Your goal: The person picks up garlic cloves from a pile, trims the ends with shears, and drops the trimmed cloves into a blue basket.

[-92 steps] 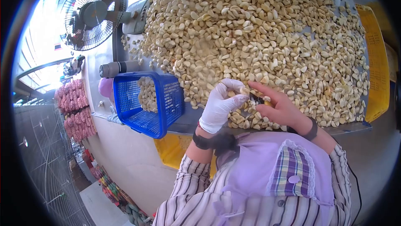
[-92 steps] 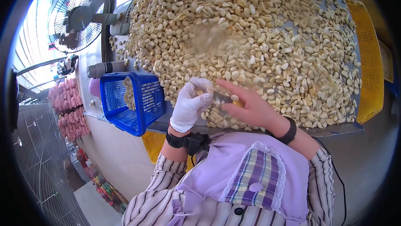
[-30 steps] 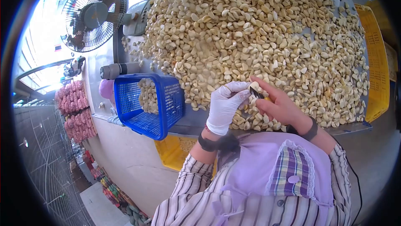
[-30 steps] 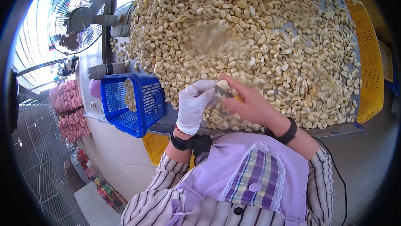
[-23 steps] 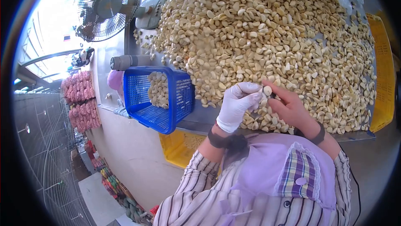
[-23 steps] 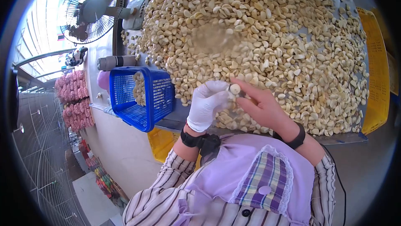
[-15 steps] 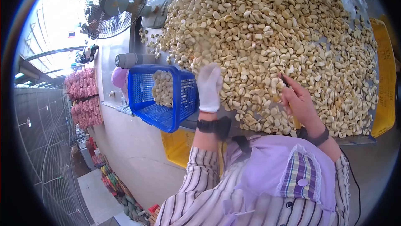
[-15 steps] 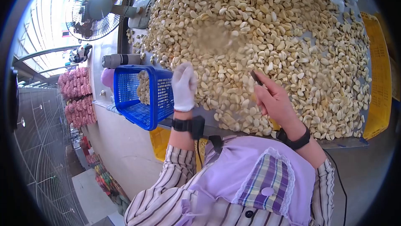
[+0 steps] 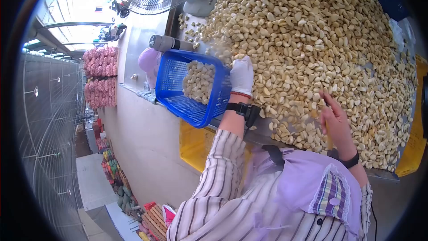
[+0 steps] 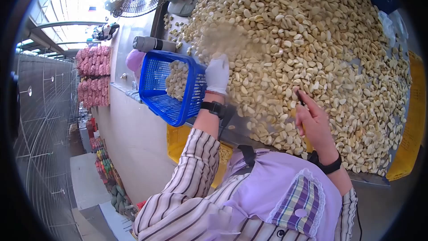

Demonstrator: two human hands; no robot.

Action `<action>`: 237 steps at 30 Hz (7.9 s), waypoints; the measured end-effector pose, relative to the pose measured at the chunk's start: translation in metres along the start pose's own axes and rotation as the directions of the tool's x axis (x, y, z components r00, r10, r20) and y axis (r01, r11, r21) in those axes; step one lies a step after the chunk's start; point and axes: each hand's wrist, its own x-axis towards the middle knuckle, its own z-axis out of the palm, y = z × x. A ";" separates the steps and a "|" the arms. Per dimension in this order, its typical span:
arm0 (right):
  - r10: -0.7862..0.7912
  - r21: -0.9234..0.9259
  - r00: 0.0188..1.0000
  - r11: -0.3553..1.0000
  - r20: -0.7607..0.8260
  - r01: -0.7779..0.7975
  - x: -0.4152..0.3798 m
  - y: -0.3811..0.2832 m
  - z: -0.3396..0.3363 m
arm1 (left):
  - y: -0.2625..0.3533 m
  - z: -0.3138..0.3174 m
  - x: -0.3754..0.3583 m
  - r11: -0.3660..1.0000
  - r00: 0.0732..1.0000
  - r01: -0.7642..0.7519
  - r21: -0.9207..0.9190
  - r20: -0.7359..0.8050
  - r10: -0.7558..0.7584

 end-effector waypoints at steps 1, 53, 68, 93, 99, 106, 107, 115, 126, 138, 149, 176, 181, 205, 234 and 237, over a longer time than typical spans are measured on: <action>-0.009 -0.016 1.000 1.000 0.013 0.009 0.000 0.000 0.000 | 0.001 0.002 0.003 0.998 0.997 -0.044 -0.038 -0.072 0.041; -0.036 -0.237 0.964 0.966 0.262 0.101 -0.011 -0.021 0.004 | 0.124 -0.058 -0.086 -0.423 0.535 0.838 -0.344 0.666 0.520; 0.113 -0.167 0.914 0.985 0.389 -0.051 -0.016 -0.031 -0.004 | 0.130 -0.062 -0.086 -0.223 0.513 0.858 -0.463 0.739 0.436; 0.030 -0.018 0.994 0.999 0.104 -0.028 -0.008 -0.015 -0.004 | 0.074 -0.038 -0.022 0.084 0.791 0.598 -0.797 0.604 0.099; -0.134 -0.248 0.960 0.949 0.246 0.196 -0.003 -0.009 0.005 | 0.114 -0.064 -0.055 -0.049 0.660 0.734 -0.677 0.694 0.288; 0.045 -0.181 0.959 0.983 0.280 0.007 -0.007 -0.020 0.005 | 0.111 -0.053 -0.070 -0.322 0.604 0.783 -0.532 0.528 0.597; 0.042 -0.179 0.959 0.984 0.282 0.010 -0.006 -0.017 0.003 | 0.107 -0.049 -0.070 -0.427 0.560 0.817 -0.388 0.352 0.750; 0.079 0.137 0.994 0.987 0.074 -0.088 -0.002 -0.008 -0.007 | 0.053 0.009 -0.001 0.335 0.867 0.475 -0.814 0.498 -0.018; 0.071 0.120 0.995 0.990 0.065 -0.079 -0.004 -0.013 -0.005 | 0.100 -0.044 -0.018 0.034 0.640 0.753 -0.658 0.742 0.200; -0.152 -0.204 0.971 0.961 0.184 0.189 -0.004 -0.004 -0.001 | 0.140 -0.056 -0.061 -0.457 0.615 0.781 -0.426 0.655 0.439; -0.240 -0.353 0.955 0.890 0.177 0.289 -0.009 -0.007 0.000 | 0.137 -0.034 -0.084 -0.514 0.656 0.744 -0.427 0.611 0.442; -0.158 -0.190 0.968 0.962 0.195 0.195 -0.009 -0.010 -0.006 | 0.125 -0.064 -0.072 -0.140 0.687 0.724 -0.676 0.689 0.228; -0.051 -0.209 0.951 0.971 0.304 0.118 -0.008 -0.010 -0.006 | 0.134 -0.082 -0.068 0.293 0.683 0.633 -0.717 0.695 0.225; 0.080 0.061 0.986 0.994 0.149 -0.090 -0.007 -0.015 -0.003 | 0.138 -0.059 -0.087 -0.351 0.423 0.892 -0.285 0.800 0.425; -0.039 0.020 0.993 0.999 0.107 0.037 -0.005 -0.012 0.000 | 0.052 -0.036 -0.039 -0.443 0.583 0.765 -0.468 0.795 0.168; -0.059 -0.163 0.980 0.982 0.190 0.091 -0.005 -0.010 0.002 | 0.085 -0.047 -0.051 -0.493 0.469 0.838 -0.234 0.772 0.430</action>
